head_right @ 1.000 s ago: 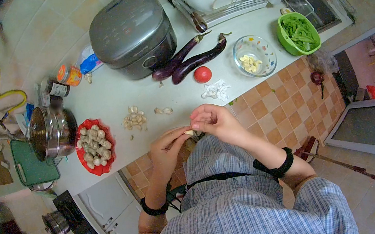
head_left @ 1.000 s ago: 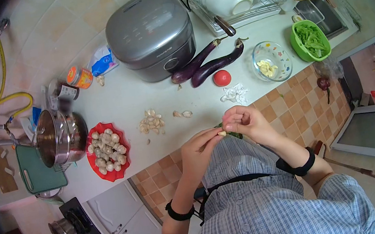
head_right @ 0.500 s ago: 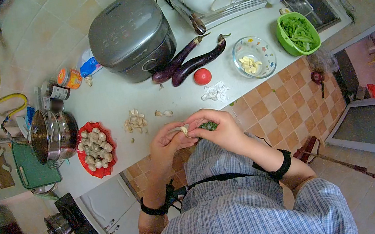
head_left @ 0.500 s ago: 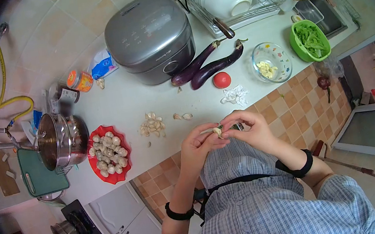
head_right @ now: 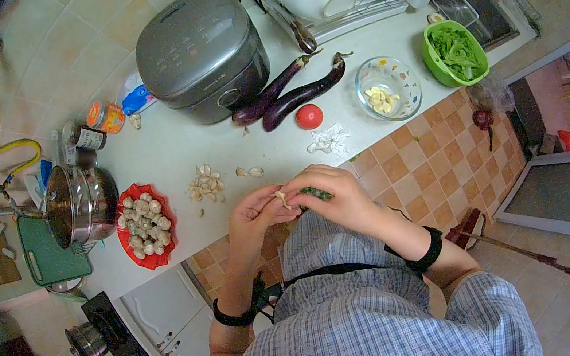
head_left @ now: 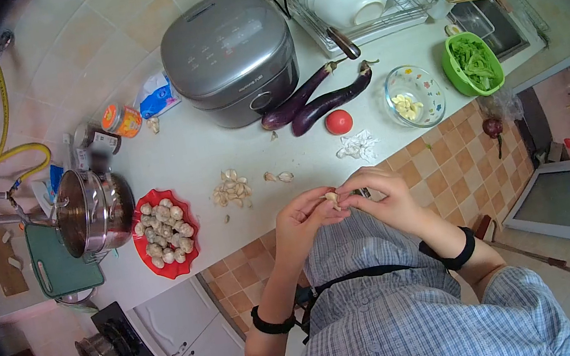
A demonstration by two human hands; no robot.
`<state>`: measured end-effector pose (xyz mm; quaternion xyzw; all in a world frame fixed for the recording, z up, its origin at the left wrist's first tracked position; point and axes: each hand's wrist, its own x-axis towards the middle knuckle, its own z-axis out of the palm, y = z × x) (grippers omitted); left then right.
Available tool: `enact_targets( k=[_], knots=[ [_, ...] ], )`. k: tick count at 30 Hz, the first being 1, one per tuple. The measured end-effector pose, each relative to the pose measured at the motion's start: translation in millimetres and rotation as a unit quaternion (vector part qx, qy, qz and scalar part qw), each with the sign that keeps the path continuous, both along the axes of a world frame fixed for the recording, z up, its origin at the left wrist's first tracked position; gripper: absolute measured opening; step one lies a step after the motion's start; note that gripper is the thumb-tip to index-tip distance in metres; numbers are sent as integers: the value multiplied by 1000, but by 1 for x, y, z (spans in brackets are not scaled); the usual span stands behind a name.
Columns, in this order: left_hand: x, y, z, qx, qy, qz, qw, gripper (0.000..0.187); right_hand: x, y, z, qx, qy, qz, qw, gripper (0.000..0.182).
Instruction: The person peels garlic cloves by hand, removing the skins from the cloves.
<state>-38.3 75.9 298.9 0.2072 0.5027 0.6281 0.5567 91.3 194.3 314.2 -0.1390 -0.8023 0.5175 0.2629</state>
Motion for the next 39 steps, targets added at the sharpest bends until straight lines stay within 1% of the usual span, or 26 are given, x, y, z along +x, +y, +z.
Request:
enact_targets(
  k=[1,6,10,12,13,15,16,18,19,21,25,28,30,33,37,39],
  knots=[
    [0,0,0,0,0,0,1000,23,0,0,0,0,0,0,1000,22],
    [-1,1,1,0,-18,3,1000,23,1,-4,-3,-89,13,-30,996,21],
    [-2,0,0,5,-14,4,1000,21,-2,-4,0,-52,26,-43,997,23],
    [-1,1,2,-3,-6,-2,1000,20,-2,-2,-1,-56,8,7,998,24],
    [-1,1,1,-3,-6,-2,1000,20,-1,-1,-3,-55,8,7,998,24],
    [-1,0,-3,3,-5,-12,1000,19,1,0,-7,-167,-9,25,986,23],
    [0,0,-3,3,-6,-12,1000,19,0,-1,-9,-167,-10,26,986,23],
    [1,-1,-3,-3,-21,2,1000,19,-2,-5,-10,-247,-2,-10,969,19],
    [1,-1,-1,-4,-22,4,1000,19,-2,-6,-10,-248,-4,-9,969,19],
    [1,-2,3,-13,-30,5,999,19,-2,-9,-7,-163,-14,-34,986,17],
    [-1,-1,2,-21,-49,42,998,18,0,-8,-6,-139,-5,-44,989,16],
    [-2,0,4,-34,-15,54,998,18,1,-6,-4,-104,-8,-27,994,13],
    [0,-1,4,4,6,77,997,17,1,-5,-3,-72,-1,-17,997,11],
    [-1,-1,1,9,33,76,997,15,2,-4,-2,-85,4,-17,996,9],
    [-1,-2,-2,-7,34,64,997,14,3,-4,-6,-108,9,-14,994,10],
    [0,0,3,15,12,46,999,14,2,-4,-7,-189,-10,-15,982,10]
  ],
)
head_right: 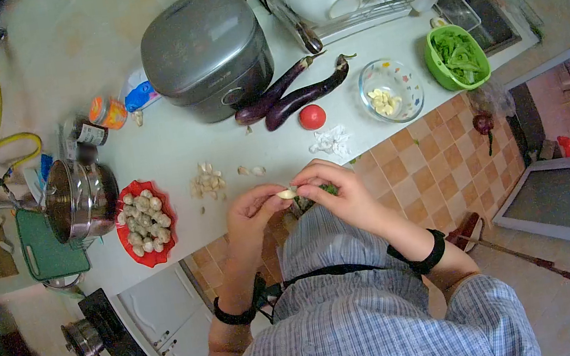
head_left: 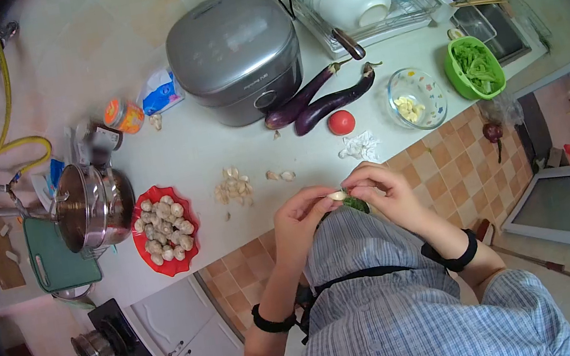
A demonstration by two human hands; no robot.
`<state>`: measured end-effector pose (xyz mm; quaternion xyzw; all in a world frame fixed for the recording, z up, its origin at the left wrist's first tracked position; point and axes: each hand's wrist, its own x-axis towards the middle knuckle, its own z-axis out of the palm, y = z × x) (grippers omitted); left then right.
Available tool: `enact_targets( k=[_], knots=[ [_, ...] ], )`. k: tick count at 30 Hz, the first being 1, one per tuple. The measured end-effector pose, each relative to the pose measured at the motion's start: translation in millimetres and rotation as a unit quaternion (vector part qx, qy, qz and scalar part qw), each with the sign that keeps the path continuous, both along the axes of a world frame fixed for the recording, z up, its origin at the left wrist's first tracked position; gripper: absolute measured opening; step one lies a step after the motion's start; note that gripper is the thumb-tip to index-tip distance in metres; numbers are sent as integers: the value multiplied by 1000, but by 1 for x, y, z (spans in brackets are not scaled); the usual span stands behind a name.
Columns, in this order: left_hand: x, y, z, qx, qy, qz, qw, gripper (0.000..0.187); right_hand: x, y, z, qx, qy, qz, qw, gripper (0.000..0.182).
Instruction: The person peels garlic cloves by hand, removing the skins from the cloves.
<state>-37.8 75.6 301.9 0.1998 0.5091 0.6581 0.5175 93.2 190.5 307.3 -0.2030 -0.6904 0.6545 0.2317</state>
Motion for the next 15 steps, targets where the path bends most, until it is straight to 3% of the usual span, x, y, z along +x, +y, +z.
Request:
enact_targets(
  k=[7,9,13,15],
  knots=[
    [7,1,-8,49,76,27,996,19,-4,2,-8,-7,10,2,1000,11],
    [8,0,-7,16,81,25,996,21,-3,7,-10,110,-10,22,994,12],
    [9,-3,-7,-14,117,14,993,20,-4,7,-10,121,-7,41,992,9],
    [9,-4,-8,-3,138,11,990,20,-4,3,-6,104,-70,45,991,8]
  ],
)
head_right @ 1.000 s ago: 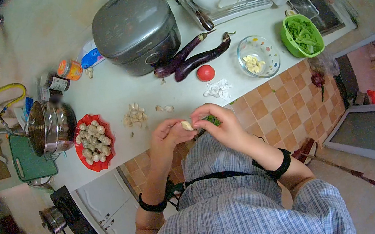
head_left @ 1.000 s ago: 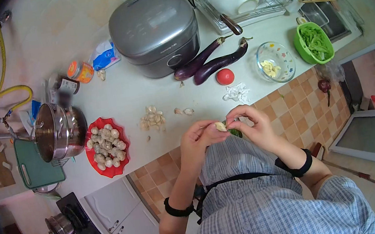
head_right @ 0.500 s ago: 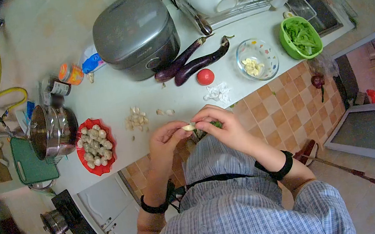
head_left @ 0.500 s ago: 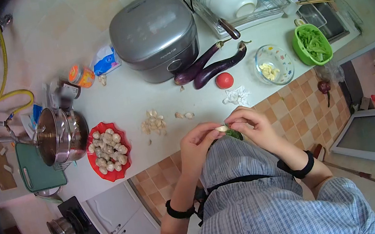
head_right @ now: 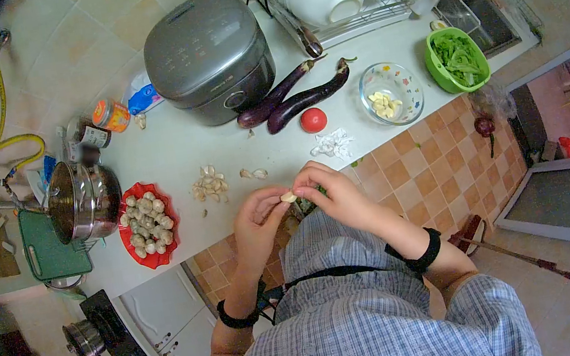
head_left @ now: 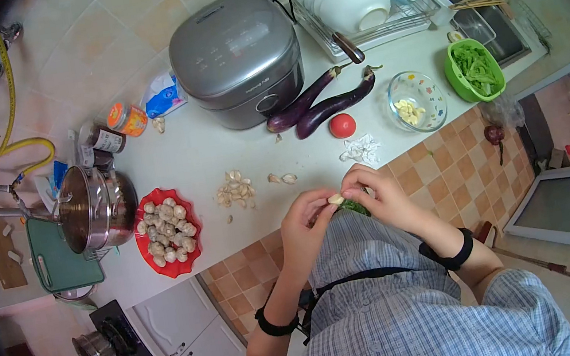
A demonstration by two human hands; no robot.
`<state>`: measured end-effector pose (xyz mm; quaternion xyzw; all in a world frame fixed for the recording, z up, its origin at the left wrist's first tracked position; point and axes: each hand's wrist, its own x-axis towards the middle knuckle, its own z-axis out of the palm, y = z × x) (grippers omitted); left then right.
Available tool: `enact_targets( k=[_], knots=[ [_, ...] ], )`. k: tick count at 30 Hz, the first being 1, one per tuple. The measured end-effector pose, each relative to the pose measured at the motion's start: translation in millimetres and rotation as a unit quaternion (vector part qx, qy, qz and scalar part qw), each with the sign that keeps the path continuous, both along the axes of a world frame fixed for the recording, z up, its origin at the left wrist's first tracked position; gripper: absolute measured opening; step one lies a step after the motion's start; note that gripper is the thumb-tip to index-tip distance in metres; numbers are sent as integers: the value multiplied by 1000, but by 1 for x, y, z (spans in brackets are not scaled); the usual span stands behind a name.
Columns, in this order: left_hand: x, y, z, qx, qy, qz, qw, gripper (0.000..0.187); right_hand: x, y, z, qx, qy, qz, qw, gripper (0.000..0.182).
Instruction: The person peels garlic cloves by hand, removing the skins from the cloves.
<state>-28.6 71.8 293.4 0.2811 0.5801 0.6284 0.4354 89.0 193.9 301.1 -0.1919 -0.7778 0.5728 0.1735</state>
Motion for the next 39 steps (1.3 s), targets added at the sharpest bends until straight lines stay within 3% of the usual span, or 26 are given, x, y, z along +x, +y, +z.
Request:
enact_targets(
  k=[4,6,10,12,15,19,22,24,27,31,33,39],
  knots=[
    [1,-1,-3,18,23,-2,1000,21,0,-3,-1,-4,-30,-3,1000,8],
    [1,-2,-5,27,36,-5,999,23,1,-5,-8,-96,-7,-24,995,9],
    [1,-3,-3,24,44,-7,999,24,-1,-8,-6,-151,46,-44,986,7],
    [1,-3,-3,30,53,-8,998,22,0,-6,3,-23,55,-16,998,6],
    [0,-3,-1,43,128,-23,991,19,0,-3,3,27,54,15,998,6],
    [4,-4,3,6,112,-4,994,16,-1,-6,4,57,31,18,998,6],
    [4,-5,0,25,89,3,996,15,-2,-9,-1,-3,41,-7,999,7],
    [3,-5,1,32,91,1,995,14,-3,-12,-13,-230,50,-51,971,10],
    [3,-5,0,31,115,17,993,15,0,-8,-18,-252,31,-68,965,13],
    [3,-5,0,32,85,23,996,14,1,-8,-14,-188,70,-60,978,11],
    [2,-5,3,32,70,4,997,16,2,-10,-5,-38,73,-29,996,10],
    [4,-5,3,6,96,3,995,16,1,-11,-6,-94,51,-35,994,7]
  ],
)
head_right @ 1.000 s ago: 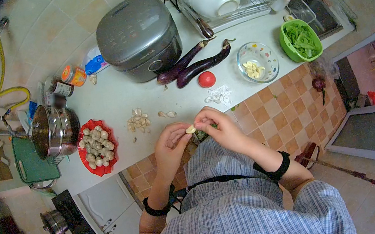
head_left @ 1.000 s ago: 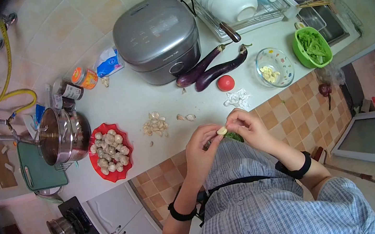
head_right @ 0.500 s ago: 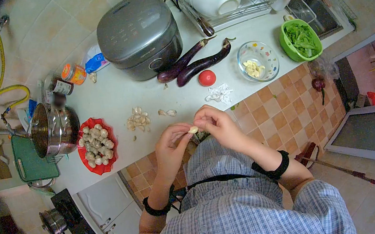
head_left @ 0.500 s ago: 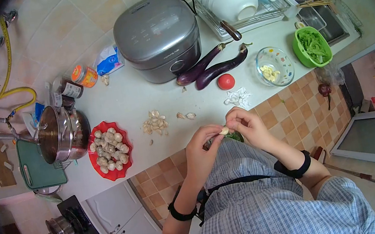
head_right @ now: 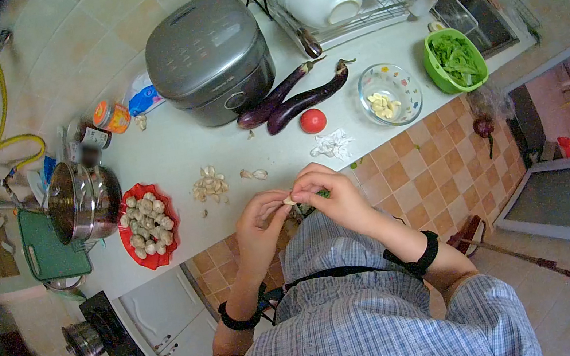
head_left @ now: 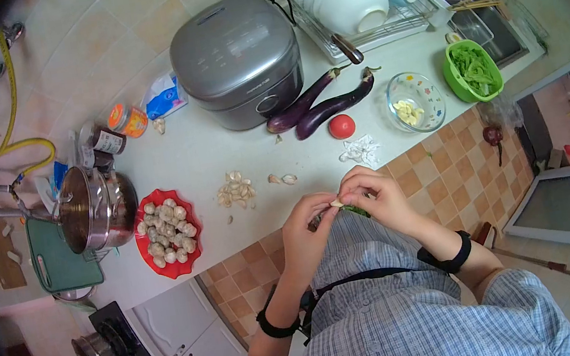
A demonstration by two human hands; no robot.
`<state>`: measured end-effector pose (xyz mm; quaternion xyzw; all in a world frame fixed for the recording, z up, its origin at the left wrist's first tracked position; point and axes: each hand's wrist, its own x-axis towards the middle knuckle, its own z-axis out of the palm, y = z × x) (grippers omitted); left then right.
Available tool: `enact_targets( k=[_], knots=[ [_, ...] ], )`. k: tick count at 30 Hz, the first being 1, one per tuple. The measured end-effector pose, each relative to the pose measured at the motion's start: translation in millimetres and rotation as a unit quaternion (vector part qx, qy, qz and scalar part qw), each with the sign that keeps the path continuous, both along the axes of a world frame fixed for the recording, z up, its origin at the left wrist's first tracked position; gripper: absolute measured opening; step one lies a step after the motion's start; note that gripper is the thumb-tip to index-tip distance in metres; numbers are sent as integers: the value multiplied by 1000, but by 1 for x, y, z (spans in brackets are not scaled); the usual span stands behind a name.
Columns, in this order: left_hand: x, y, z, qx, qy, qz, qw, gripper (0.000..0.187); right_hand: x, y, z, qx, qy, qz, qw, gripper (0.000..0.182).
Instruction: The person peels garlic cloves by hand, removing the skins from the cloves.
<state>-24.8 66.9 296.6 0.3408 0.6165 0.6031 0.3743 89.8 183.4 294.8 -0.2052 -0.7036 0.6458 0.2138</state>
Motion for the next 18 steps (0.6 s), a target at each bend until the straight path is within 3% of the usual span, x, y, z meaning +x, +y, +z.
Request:
enact_targets(
  k=[6,12,16,18],
  knots=[
    [1,0,-2,26,-57,-2,998,16,-1,0,-8,-146,9,-11,989,7],
    [-2,0,2,5,-46,8,999,18,0,3,-10,-171,39,-9,985,10],
    [-1,2,-3,31,-50,5,998,20,-2,2,-9,-132,50,-15,990,10],
    [-1,2,-6,48,-46,5,998,21,-3,0,-1,-55,25,-17,998,10]
  ],
)
